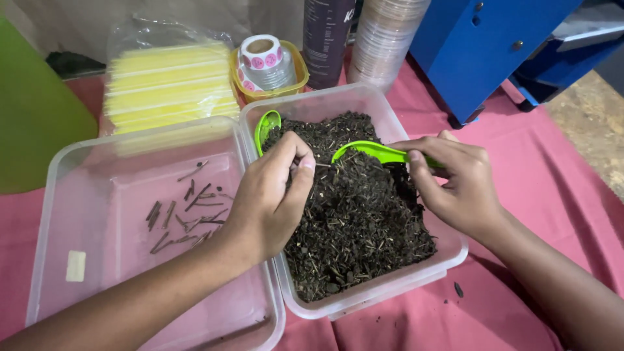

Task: Sorting through dried tea leaves to remove stems and debris using a spoon and fingers

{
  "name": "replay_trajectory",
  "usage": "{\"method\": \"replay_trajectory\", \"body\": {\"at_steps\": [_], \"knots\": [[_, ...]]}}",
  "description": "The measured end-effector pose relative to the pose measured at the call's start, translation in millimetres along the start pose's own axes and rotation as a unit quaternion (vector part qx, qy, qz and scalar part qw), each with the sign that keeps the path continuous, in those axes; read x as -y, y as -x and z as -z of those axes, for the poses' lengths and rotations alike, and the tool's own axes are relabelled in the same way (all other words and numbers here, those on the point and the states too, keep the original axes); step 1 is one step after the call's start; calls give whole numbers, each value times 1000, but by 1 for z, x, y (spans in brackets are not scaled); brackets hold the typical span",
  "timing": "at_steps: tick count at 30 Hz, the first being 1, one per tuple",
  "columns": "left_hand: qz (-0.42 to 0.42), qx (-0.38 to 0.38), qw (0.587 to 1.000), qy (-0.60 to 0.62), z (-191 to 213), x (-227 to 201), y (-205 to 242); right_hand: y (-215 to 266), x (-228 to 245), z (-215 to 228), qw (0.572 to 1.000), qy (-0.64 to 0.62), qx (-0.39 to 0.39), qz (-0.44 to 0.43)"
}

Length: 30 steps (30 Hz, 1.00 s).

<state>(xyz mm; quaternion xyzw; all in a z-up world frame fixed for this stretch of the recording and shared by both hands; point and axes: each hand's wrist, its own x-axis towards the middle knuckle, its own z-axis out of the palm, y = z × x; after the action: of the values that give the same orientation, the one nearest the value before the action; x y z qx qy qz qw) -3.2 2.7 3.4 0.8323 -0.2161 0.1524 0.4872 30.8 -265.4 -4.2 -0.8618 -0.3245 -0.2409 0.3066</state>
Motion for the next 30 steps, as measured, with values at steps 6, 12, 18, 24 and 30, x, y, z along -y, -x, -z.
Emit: {"method": "replay_trajectory", "body": {"at_steps": [6, 12, 18, 24, 30], "knots": [[-40, -52, 998, 14, -1, 2, -1, 0, 3, 1, 993, -2, -58, 105], [-33, -68, 997, 7, -1, 1, 0, 0, 0, -1, 974, -179, -34, 136], [-48, -48, 998, 12, 0, -2, 0, -3, -4, 1, 959, -266, 59, 76], [-56, -47, 997, 11, 0, -2, 0, 0, -11, -1, 971, -222, 51, 77], [-48, -44, 998, 11, 0, 0, 0, -4, 4, 1, 995, -93, 40, 19]]}}
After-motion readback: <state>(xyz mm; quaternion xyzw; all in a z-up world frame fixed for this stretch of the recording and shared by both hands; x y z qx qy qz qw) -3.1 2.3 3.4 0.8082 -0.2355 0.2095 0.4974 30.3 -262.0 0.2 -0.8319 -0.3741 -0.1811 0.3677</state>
